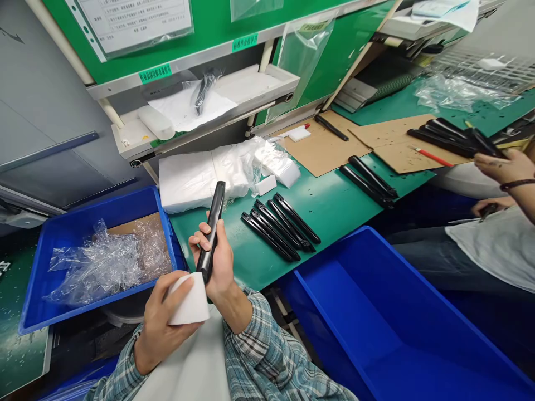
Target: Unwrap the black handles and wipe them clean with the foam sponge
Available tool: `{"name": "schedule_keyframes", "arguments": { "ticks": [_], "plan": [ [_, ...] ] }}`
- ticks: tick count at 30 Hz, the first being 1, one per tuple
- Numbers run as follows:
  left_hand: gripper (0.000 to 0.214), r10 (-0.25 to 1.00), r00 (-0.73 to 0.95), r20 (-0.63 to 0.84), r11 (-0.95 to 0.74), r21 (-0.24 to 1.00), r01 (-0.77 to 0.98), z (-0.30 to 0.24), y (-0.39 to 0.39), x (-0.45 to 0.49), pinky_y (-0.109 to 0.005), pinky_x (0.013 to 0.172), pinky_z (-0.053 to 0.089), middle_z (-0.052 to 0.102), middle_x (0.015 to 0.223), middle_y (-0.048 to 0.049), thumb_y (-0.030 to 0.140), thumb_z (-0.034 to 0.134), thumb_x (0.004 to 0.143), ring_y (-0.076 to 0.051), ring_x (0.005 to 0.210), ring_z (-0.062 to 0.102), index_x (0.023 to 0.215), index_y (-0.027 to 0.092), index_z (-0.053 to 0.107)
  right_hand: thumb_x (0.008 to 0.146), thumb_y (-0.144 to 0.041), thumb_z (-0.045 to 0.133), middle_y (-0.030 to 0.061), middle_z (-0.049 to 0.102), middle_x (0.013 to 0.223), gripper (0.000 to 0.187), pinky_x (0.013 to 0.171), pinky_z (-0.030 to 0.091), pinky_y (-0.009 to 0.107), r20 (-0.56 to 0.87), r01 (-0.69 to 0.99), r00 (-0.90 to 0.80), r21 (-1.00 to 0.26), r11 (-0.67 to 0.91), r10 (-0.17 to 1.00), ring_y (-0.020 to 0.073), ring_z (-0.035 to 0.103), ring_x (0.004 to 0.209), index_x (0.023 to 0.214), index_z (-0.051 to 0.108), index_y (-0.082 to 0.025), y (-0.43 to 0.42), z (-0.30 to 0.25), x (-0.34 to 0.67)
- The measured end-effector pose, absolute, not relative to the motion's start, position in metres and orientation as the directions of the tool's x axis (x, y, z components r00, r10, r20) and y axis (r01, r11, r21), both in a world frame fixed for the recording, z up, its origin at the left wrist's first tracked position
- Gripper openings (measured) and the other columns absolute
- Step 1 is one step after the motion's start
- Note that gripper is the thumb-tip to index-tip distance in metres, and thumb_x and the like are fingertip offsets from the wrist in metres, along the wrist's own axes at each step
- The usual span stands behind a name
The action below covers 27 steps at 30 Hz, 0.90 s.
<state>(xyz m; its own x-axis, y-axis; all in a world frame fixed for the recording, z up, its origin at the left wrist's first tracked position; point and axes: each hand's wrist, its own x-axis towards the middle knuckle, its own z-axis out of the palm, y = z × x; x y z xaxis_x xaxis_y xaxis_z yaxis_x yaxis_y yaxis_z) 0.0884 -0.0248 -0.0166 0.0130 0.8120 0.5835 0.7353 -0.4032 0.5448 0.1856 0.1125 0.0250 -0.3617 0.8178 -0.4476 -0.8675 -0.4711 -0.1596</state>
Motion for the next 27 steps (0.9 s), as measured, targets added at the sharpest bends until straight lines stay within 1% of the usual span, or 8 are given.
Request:
{"name": "schedule_keyframes", "arguments": {
  "ticks": [3,5,9,12,14,20,24,27],
  "plan": [
    [0.055,0.824,0.014,0.566,-0.359,0.503,0.786,-0.020,-0.022,0.092,-0.037,0.096,0.060,0.066,0.131,-0.0145,0.027,0.070,0.109,-0.026,0.115,0.070,0.162,0.028,0.058,0.092,-0.048,0.090,-0.0072,0.047,0.082,0.040,0.042,0.041,0.009,-0.366,-0.867,-0.207,-0.362,-0.343,0.907,0.0033,0.033,0.052,0.086,0.060,-0.022,0.110,0.026,0.185],
    [0.054,0.844,-0.022,0.536,-0.346,0.574,0.742,-0.024,-0.020,0.095,-0.035,0.092,0.060,0.067,0.129,-0.0135,0.021,0.063,0.111,-0.024,0.112,0.070,0.164,0.029,0.056,0.089,-0.055,0.091,-0.0063,0.047,0.083,0.047,0.037,0.035,0.010,-0.304,-0.832,-0.105,-0.495,-0.251,0.947,0.0037,0.030,0.053,0.083,0.058,-0.022,0.107,0.028,0.184],
    [0.047,0.890,-0.021,0.455,-0.389,0.783,0.485,-0.028,-0.020,0.100,-0.029,0.080,0.060,0.070,0.116,-0.0108,0.043,0.048,0.118,-0.020,0.097,0.071,0.160,0.027,0.062,0.092,-0.065,0.085,-0.0058,0.042,0.078,0.052,0.037,0.033,0.010,-0.206,-0.782,-0.025,-0.605,-0.147,0.978,0.0054,0.026,0.052,0.080,0.057,-0.023,0.106,0.032,0.185],
    [0.047,0.886,-0.040,0.463,-0.427,0.845,0.321,-0.027,-0.023,0.099,-0.027,0.076,0.059,0.071,0.111,-0.0083,0.050,0.048,0.117,-0.018,0.091,0.071,0.156,0.030,0.067,0.091,-0.062,0.087,-0.0056,0.043,0.079,0.051,0.036,0.033,0.009,-0.201,-0.801,-0.055,-0.576,-0.164,0.978,0.0056,0.026,0.053,0.081,0.057,-0.023,0.109,0.032,0.188],
    [0.048,0.863,-0.059,0.502,-0.461,0.830,0.314,-0.026,-0.027,0.095,-0.030,0.082,0.061,0.072,0.119,-0.0099,0.052,0.051,0.116,-0.020,0.099,0.074,0.158,0.032,0.064,0.094,-0.053,0.087,-0.0059,0.044,0.082,0.043,0.036,0.034,0.008,-0.255,-0.838,-0.105,-0.498,-0.224,0.961,0.0051,0.028,0.052,0.086,0.058,-0.023,0.113,0.030,0.191],
    [0.055,0.828,-0.077,0.556,-0.405,0.687,0.603,-0.025,-0.028,0.083,-0.033,0.091,0.064,0.069,0.129,-0.0137,0.051,0.059,0.113,-0.024,0.111,0.074,0.164,0.030,0.058,0.107,-0.035,0.073,-0.0073,0.045,0.080,0.017,0.035,0.035,0.007,-0.415,-0.888,-0.293,-0.215,-0.406,0.861,0.0033,0.034,0.049,0.101,0.064,-0.022,0.122,0.021,0.198],
    [0.061,0.802,-0.002,0.597,-0.428,0.577,0.695,-0.019,-0.022,0.086,-0.036,0.093,0.063,0.068,0.130,-0.0149,0.041,0.068,0.110,-0.025,0.113,0.072,0.168,0.028,0.052,0.101,-0.035,0.081,-0.0074,0.046,0.081,0.021,0.035,0.035,0.007,-0.403,-0.887,-0.287,-0.231,-0.401,0.869,0.0031,0.035,0.049,0.101,0.064,-0.022,0.119,0.020,0.196],
    [0.059,0.791,0.057,0.609,-0.428,0.485,0.763,-0.019,-0.016,0.092,-0.037,0.092,0.061,0.069,0.128,-0.0157,0.036,0.071,0.109,-0.026,0.111,0.070,0.165,0.026,0.056,0.093,-0.040,0.090,-0.0072,0.047,0.082,0.032,0.036,0.035,0.007,-0.368,-0.876,-0.212,-0.339,-0.343,0.905,0.0033,0.031,0.051,0.095,0.063,-0.023,0.114,0.022,0.194]
  ]
}}
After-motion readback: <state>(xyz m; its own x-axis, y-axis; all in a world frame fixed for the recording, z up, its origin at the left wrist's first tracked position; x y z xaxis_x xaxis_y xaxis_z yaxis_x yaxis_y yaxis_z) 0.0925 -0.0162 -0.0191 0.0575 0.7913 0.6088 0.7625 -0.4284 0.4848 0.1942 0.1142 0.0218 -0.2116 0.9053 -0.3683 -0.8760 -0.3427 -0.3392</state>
